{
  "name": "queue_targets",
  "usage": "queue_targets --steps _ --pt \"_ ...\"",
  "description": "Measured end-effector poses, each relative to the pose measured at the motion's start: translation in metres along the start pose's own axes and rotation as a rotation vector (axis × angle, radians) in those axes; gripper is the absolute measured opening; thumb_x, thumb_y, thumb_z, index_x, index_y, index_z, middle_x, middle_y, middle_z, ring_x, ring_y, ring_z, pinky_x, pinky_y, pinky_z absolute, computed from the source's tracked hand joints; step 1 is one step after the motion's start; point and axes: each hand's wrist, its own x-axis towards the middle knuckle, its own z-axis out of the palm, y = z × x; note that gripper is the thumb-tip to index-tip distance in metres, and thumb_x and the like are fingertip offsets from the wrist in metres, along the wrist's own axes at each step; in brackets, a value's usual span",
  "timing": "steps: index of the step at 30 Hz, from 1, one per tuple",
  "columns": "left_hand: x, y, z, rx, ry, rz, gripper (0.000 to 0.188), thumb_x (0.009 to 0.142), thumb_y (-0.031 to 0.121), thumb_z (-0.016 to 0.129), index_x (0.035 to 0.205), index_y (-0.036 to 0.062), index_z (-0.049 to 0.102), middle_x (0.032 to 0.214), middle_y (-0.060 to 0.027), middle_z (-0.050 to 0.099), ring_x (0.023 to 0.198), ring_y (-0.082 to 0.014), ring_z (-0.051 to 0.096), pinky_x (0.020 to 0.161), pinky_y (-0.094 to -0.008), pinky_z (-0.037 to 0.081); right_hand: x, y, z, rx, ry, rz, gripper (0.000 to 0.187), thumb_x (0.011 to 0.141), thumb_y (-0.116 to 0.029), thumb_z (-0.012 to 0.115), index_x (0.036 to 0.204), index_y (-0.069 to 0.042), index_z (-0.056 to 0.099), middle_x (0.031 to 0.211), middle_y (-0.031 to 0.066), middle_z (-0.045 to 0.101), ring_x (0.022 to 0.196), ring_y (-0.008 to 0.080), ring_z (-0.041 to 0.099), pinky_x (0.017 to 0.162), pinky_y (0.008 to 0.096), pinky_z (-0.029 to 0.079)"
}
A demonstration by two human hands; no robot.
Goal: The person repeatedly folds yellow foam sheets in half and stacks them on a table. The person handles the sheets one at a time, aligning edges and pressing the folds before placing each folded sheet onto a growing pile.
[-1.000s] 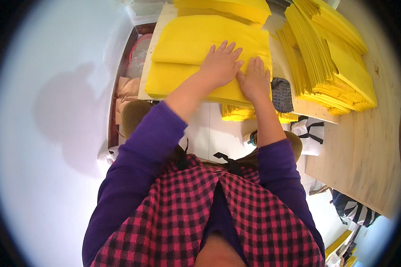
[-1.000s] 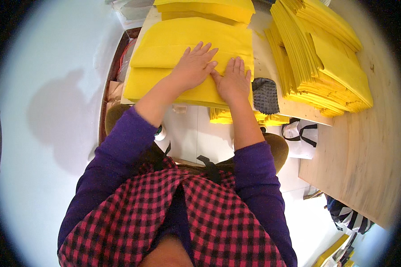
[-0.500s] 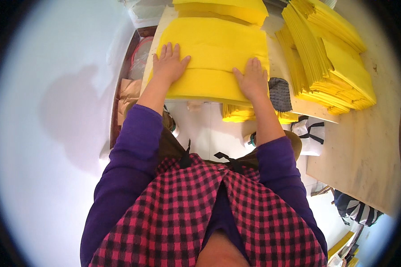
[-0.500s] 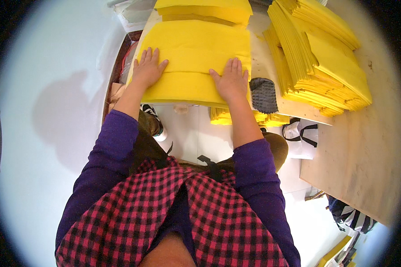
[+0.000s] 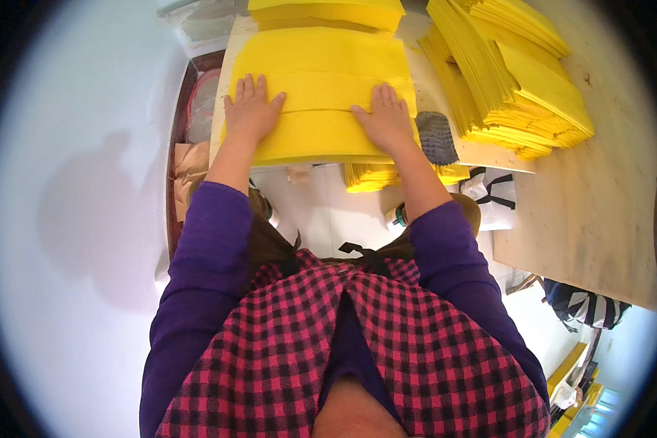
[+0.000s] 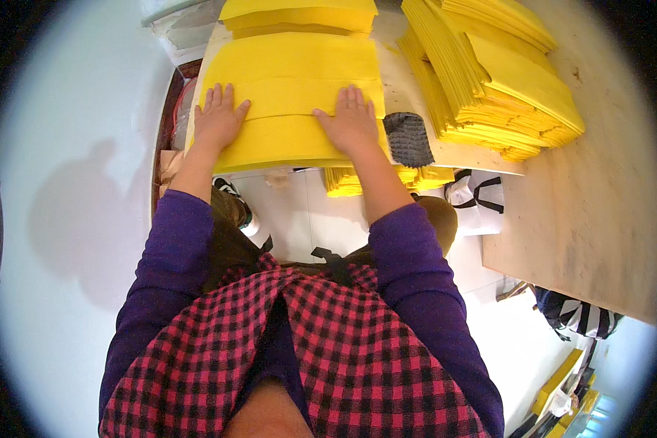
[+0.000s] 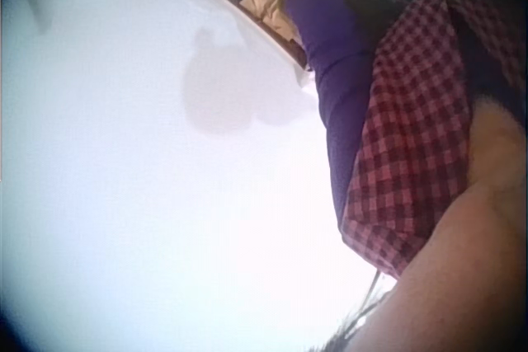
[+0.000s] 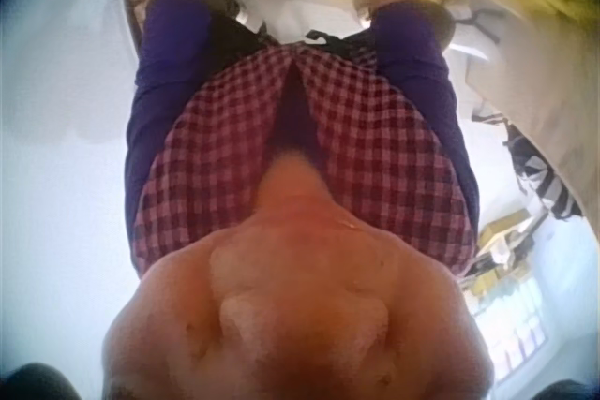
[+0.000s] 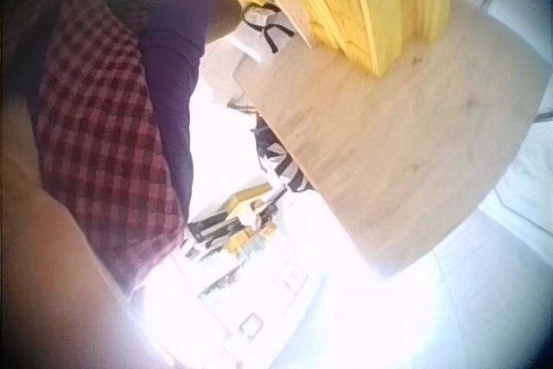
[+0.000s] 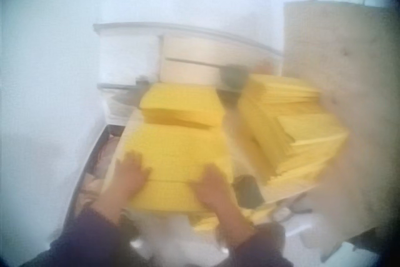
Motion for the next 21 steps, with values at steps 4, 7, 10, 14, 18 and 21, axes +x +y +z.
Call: queue_targets --steps 4,7,10,14,18,21 --pt "0.000 -0.003 0.002 -0.021 0.025 0.015 0.070 0.094 0.057 0.031 0.148 0.0135 0.022 0.155 -0.0106 0.016 0.143 -0.0254 0.014 0.113 -0.0498 0.013 -0.008 0.025 -0.011 -0.024 -0.045 0.121 0.080 0.092 -0.059 0.033 0.145 0.001 0.024 0.154 0.0170 0.017 0.143 0.0262 0.012 0.114 0.0435 0.013" --pt "0.000 -0.007 0.002 -0.034 0.044 0.028 0.071 0.094 0.057 0.032 0.148 0.0132 0.023 0.154 -0.0112 0.018 0.143 -0.0261 0.015 0.113 -0.0510 0.014 -0.014 0.029 -0.027 -0.087 0.087 0.151 0.075 0.093 -0.053 0.039 0.144 0.000 0.025 0.152 0.0171 0.021 0.140 0.0279 0.022 0.112 0.0447 0.019" --pt "0.001 -0.009 0.005 -0.022 0.072 0.038 0.071 0.093 0.058 0.032 0.147 0.0129 0.023 0.154 -0.0118 0.019 0.143 -0.0266 0.016 0.113 -0.0520 0.014 -0.032 0.029 -0.037 0.422 0.164 0.106 0.065 0.095 -0.041 0.046 0.139 0.003 0.029 0.145 0.0206 0.032 0.130 0.0330 0.039 0.105 0.0445 0.034" --pt "0.003 -0.009 0.007 -0.037 0.085 0.042 0.071 0.093 0.058 0.032 0.147 0.0128 0.024 0.154 -0.0120 0.020 0.143 -0.0268 0.016 0.112 -0.0524 0.015 -0.050 0.020 -0.029 1.803 -0.041 0.479 0.048 0.099 -0.026 0.046 0.130 0.009 0.036 0.131 0.0269 0.044 0.113 0.0387 0.054 0.094 0.0407 0.048" --pt "0.003 -0.009 0.007 -0.052 0.069 0.037 0.070 0.093 0.057 0.033 0.148 0.0130 0.024 0.154 -0.0119 0.020 0.143 -0.0264 0.016 0.112 -0.0524 0.014 -0.038 0.035 -0.023 2.123 -0.025 0.547 0.043 0.100 -0.023 0.043 0.125 0.011 0.038 0.124 0.0288 0.045 0.113 0.0397 0.052 0.100 0.0411 0.046" --pt "0.004 -0.009 0.008 -0.086 0.077 0.038 0.070 0.093 0.056 0.034 0.148 0.0133 0.023 0.154 -0.0119 0.020 0.143 -0.0264 0.016 0.112 -0.0523 0.014 -0.019 0.052 -0.016 2.186 -0.036 0.413 0.042 0.099 -0.023 0.044 0.125 0.011 0.038 0.125 0.0284 0.045 0.112 0.0388 0.053 0.100 0.0421 0.046"
